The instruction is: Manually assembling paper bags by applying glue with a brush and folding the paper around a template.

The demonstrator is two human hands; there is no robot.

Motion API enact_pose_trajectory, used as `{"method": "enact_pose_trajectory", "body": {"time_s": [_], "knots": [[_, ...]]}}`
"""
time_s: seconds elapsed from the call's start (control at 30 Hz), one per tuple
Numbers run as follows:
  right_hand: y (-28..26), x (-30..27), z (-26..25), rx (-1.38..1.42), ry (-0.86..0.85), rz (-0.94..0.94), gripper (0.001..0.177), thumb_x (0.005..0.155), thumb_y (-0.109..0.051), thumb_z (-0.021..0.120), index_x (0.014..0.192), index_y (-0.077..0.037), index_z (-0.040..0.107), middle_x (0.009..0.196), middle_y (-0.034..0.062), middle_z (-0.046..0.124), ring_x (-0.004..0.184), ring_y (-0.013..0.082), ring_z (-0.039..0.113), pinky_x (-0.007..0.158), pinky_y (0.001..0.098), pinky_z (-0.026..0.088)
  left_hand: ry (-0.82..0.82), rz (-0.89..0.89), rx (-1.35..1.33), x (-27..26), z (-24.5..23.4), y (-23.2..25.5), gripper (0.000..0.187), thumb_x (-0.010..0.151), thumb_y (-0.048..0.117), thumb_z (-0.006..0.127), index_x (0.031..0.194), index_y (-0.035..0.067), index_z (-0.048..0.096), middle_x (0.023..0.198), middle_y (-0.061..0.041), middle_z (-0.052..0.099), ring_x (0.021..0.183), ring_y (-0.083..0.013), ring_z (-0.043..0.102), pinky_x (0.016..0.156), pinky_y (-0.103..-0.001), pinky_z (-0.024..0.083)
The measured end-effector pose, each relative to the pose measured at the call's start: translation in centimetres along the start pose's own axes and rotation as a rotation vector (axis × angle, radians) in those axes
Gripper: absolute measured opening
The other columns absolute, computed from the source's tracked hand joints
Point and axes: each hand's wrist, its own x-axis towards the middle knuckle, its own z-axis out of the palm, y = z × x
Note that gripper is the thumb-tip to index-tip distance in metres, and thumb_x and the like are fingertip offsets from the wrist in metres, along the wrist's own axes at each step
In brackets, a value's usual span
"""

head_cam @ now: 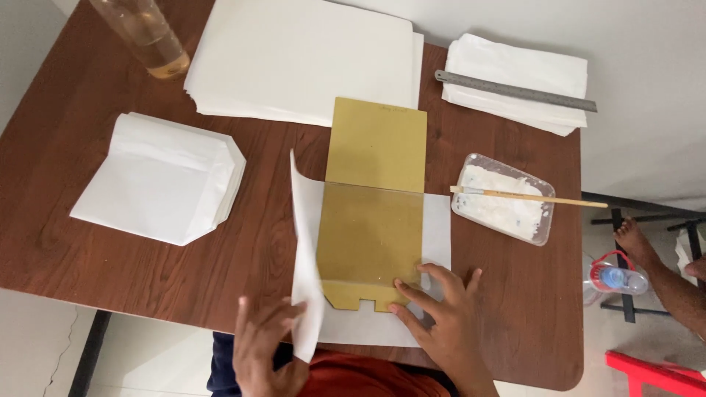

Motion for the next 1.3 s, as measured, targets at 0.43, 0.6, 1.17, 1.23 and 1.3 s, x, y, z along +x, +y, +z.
{"method": "enact_pose_trajectory", "body": {"time_s": [0.43,0.6,1.17,1.23,1.3], "knots": [[-0.4,0.7,-1.7,0.349,-0.121,0.228,0.037,0.103,-0.020,0.045,0.137,-0.013,0.059,0.121,0.0050,0.073,0.117,0.0229,0.067,0.122,0.0690,-0.007,-0.472,0.430,-0.181,5.6,4.1,3.2,0.009,0.091,0.000,0.066,0.097,0.006,0.069,0.106,-0.006,0.070,0.096,-0.0306,0.063,0.103,-0.061,0.049],[-0.5,0.9,-1.3,0.217,-0.046,0.110,0.025,0.097,-0.020,0.063,0.117,-0.021,0.076,0.119,0.0006,0.065,0.110,0.0177,0.067,0.119,0.0745,0.006,-0.504,0.431,-0.213,5.8,3.9,3.1,0.009,0.091,-0.001,0.070,0.096,0.007,0.068,0.105,-0.006,0.069,0.096,-0.0305,0.064,0.104,-0.061,0.049],[-0.9,0.6,-0.5,0.107,0.002,0.086,0.021,0.090,-0.013,0.067,0.108,-0.019,0.076,0.117,0.0020,0.065,0.110,0.0206,0.067,0.115,0.0814,0.007,-0.867,0.576,0.097,16.3,9.3,-5.9,0.055,0.104,0.044,0.048,0.152,0.016,0.048,0.166,-0.012,0.032,0.154,-0.0352,0.027,0.121,-0.055,0.025],[-0.8,0.7,-0.4,0.096,0.015,0.077,0.021,0.089,-0.013,0.068,0.109,-0.019,0.076,0.116,0.0029,0.066,0.110,0.0210,0.067,0.115,0.0816,0.007,-0.941,0.587,0.141,16.3,10.1,-6.5,0.063,0.105,0.054,0.040,0.156,0.017,0.041,0.168,-0.012,0.027,0.155,-0.0348,0.021,0.122,-0.055,0.018],[-0.9,0.7,-0.6,0.111,-0.010,0.100,0.022,0.091,-0.013,0.066,0.110,-0.018,0.076,0.117,0.0025,0.065,0.111,0.0209,0.066,0.116,0.0808,0.005,-0.905,0.570,0.113,15.8,10.1,-6.6,0.064,0.108,0.053,0.034,0.162,0.019,0.031,0.171,-0.010,0.020,0.158,-0.0317,0.016,0.125,-0.053,0.013]]}}
